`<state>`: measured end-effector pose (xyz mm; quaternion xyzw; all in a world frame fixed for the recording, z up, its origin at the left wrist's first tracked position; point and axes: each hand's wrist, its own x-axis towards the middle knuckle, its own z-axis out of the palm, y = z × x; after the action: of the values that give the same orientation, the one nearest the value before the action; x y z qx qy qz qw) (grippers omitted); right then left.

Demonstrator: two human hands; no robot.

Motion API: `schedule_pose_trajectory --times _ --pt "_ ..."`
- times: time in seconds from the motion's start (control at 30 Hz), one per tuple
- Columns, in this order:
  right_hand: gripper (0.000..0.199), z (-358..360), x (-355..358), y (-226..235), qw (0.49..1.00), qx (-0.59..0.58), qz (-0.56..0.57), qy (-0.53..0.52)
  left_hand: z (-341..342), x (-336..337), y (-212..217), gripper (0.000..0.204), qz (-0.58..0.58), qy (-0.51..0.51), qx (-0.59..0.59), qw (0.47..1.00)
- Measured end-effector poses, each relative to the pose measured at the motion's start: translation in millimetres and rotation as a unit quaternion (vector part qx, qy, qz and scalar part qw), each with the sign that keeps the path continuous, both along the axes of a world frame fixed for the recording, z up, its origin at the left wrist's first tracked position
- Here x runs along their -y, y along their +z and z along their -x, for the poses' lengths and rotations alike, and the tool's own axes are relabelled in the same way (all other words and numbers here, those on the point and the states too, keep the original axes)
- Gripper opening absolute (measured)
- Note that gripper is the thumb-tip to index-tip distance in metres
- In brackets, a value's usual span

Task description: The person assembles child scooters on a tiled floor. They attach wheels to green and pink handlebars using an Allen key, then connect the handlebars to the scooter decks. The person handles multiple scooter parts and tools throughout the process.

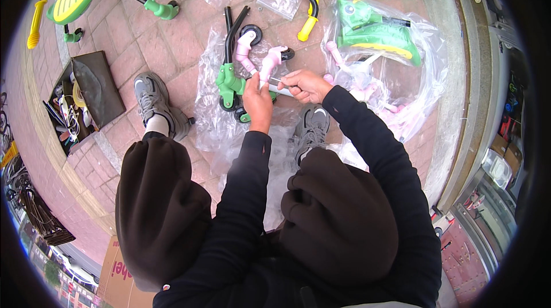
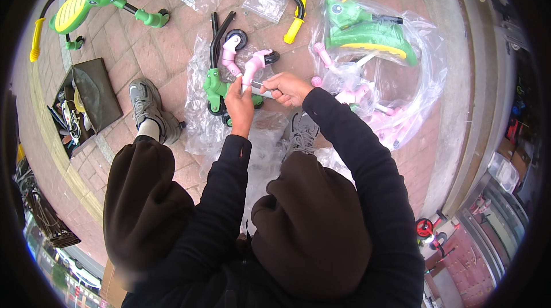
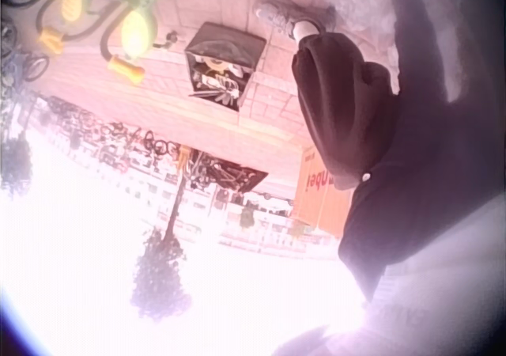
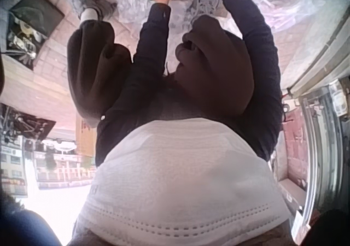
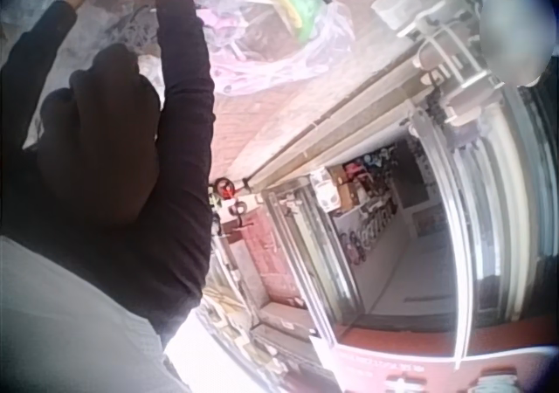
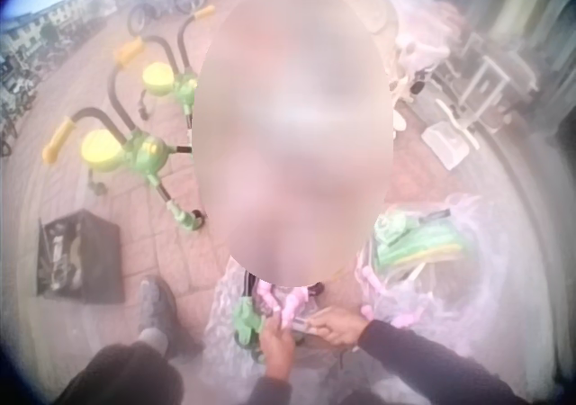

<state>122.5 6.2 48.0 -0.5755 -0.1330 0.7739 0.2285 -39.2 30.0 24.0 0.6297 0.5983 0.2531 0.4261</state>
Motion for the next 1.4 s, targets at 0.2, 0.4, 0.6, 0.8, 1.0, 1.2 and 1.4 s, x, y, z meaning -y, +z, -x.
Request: schedule_pose_trajectory --times 0.2,0.4,0.6,0.8,1.0,1.2,1.4 --pt "0.014 26 14 -4 0.566 0.613 -0.478 0.273 0 -1 4 0.036 0.006 0.003 -0.002 1.0" --pt "0.015 14 2 -11 0.654 0.513 -0.49 0.263 1 1 4 0.036 0.015 0.014 0.021 1.0" --pt "0.019 -2 -12 3 0.999 -0.014 0.035 -0.003 1 0 1 0.037 -0.03 0.0 0.02 0.999" --pt "0.007 30 5 7 0.582 0.617 -0.46 0.263 3 -2 3 0.037 0.01 -0.004 0.003 1.0" --pt "0.008 23 -4 5 0.709 0.512 -0.415 0.25 2 0 2 0.037 0.018 0.009 0.02 1.0" --pt "0.017 13 -10 0 0.991 0.121 -0.053 0.018 4 -2 -4 0.037 -0.02 -0.003 0.019 1.0" --pt "0.017 37 10 -1 0.729 0.549 -0.367 0.179 2 1 -1 0.037 -0.052 -0.01 0.016 0.998"
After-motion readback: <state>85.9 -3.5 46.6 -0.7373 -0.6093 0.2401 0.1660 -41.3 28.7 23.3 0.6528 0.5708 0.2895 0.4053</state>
